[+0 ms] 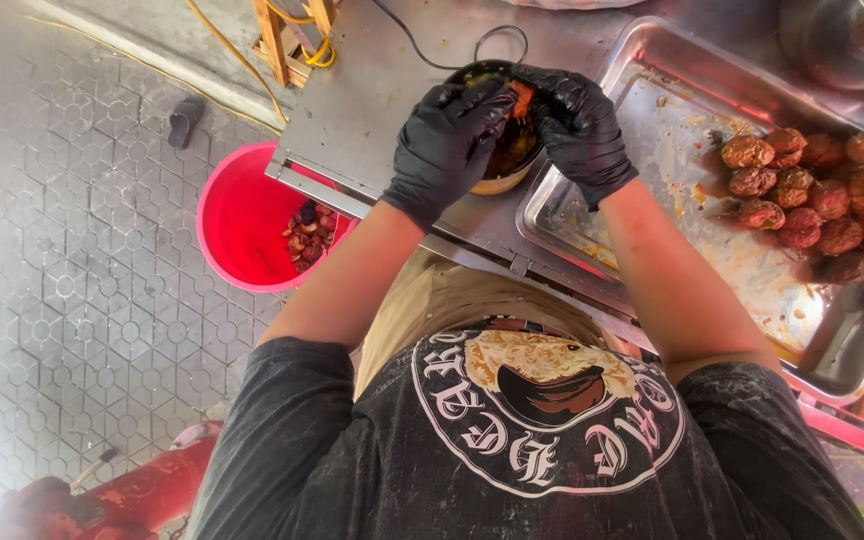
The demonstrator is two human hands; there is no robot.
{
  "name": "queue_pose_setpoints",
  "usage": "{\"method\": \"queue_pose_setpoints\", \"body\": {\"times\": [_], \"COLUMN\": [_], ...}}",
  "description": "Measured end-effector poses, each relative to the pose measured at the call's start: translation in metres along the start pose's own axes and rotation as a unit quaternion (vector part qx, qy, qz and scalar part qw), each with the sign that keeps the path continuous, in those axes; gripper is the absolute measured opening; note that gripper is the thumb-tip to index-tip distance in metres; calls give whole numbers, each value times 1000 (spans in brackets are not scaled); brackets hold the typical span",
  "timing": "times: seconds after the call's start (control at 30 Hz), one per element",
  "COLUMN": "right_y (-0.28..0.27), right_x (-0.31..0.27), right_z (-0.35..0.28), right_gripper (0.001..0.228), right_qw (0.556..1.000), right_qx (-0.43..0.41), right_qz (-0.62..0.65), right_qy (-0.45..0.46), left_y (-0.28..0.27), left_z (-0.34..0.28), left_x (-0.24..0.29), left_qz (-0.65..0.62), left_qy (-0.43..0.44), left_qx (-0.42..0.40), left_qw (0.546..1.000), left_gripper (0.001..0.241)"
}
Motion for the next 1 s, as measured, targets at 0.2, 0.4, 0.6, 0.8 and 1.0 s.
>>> {"method": "queue_pose_setpoints", "body": {"times": [0.2, 0.4, 0.6, 0.8, 1.0], "right_y": [3, 9, 45, 51, 51], "right_x": [-15, -17, -70, -48, -41], "right_z": [3, 4, 24, 18, 16], "right_gripper": [43, 46, 56, 42, 38], "right_qw": [999, 997, 964, 940, 947], "right_qx": [-26, -23, -100, -110, -86], "right_qz": [-20, -32, -199, -261, -251], "right_qy": [-24, -60, -147, -192, -181], "left_y": [5, -4, -13, -5, -4], "left_z": [-4, -4, -26, -37, -39], "left_x": [-3, -12, -24, -25, -27], "left_qz": [6, -41, -21, -34, -76], "left_qy": [-11, -43, -108, -167, -100], "left_qx": [-15, -25, 12, 2, 70], "left_qw": [1000, 998, 994, 985, 990], "left_gripper": [41, 46, 45, 50, 53]}}
Point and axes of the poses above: each hand's wrist, its own z-axis towards the middle knuckle, its own y-axis out of the palm, x = y × z, the point moved 5 cm from there along z, towards the middle knuckle, and after that the axes turned 14 degrees about z, right-handed, at the moved point
